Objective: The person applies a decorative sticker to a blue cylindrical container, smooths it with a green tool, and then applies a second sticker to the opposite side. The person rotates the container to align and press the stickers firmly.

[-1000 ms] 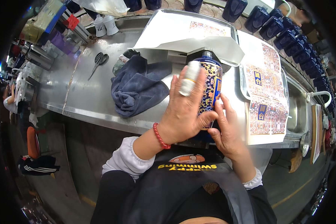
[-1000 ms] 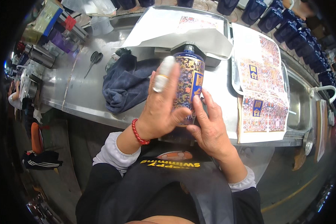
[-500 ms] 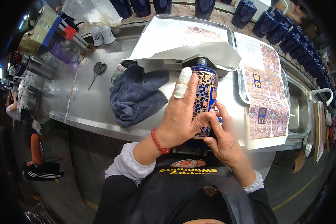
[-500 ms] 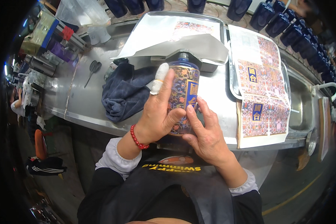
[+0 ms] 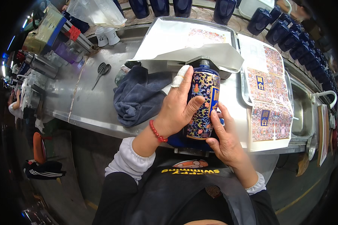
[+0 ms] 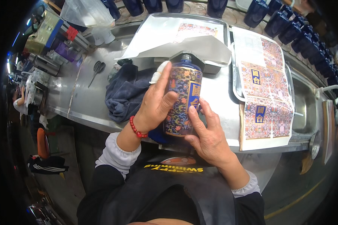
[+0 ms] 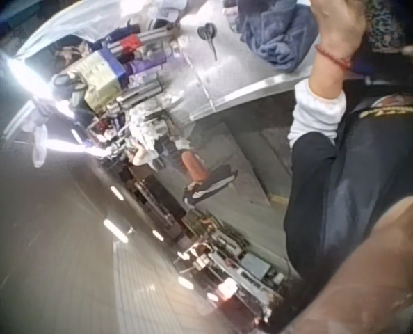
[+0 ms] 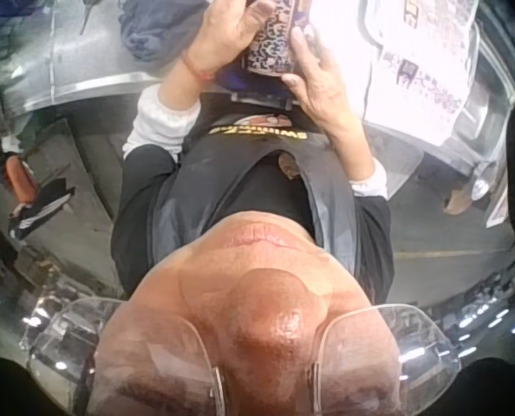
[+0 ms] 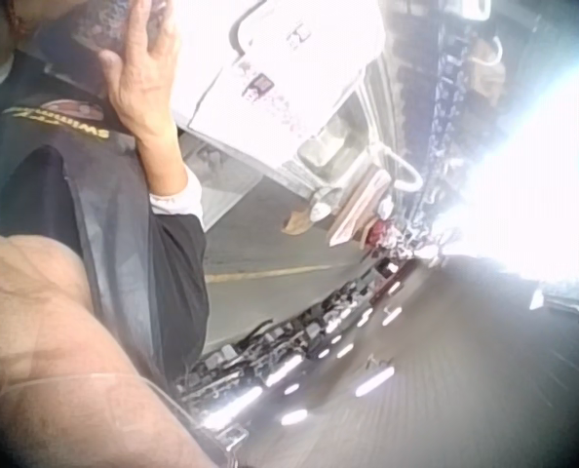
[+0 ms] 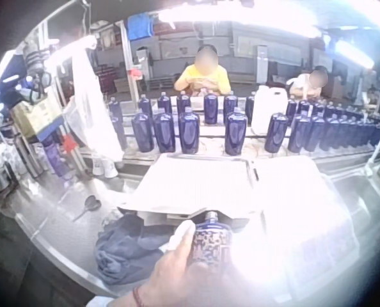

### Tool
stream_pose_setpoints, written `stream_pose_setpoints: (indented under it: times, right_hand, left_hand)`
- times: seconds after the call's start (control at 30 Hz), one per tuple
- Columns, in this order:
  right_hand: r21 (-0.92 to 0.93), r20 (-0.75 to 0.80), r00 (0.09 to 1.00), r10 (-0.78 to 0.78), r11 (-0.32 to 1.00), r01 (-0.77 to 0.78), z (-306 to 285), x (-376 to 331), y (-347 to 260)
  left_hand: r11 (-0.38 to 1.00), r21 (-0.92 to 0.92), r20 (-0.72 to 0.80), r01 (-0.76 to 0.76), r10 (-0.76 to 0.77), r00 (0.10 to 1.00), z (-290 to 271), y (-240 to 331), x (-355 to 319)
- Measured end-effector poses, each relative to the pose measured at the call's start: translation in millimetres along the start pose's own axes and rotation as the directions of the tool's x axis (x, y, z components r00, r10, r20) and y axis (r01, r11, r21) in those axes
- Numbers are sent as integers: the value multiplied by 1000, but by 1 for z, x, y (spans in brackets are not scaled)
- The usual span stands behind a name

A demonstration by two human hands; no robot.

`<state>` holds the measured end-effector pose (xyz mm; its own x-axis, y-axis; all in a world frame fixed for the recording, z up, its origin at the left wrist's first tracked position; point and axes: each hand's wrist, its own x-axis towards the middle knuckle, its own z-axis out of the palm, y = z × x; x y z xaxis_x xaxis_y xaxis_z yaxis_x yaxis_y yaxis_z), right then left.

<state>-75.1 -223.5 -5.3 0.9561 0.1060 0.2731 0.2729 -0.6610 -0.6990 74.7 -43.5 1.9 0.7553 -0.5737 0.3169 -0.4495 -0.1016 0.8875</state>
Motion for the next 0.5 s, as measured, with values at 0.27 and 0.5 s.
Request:
stream_pose_setpoints:
  times: [0.27, 0.5]
  right_hand:
    - [-72, -1, 1000, -21, 997, 21, -1, 0, 1]
    - [242, -254, 960, 117, 969, -54, -7, -6, 1]
  left_hand:
    - [979, 179, -32, -98, 105, 994, -7, -10, -4]
    - [989, 113, -75, -93, 102, 992, 10, -11, -47]
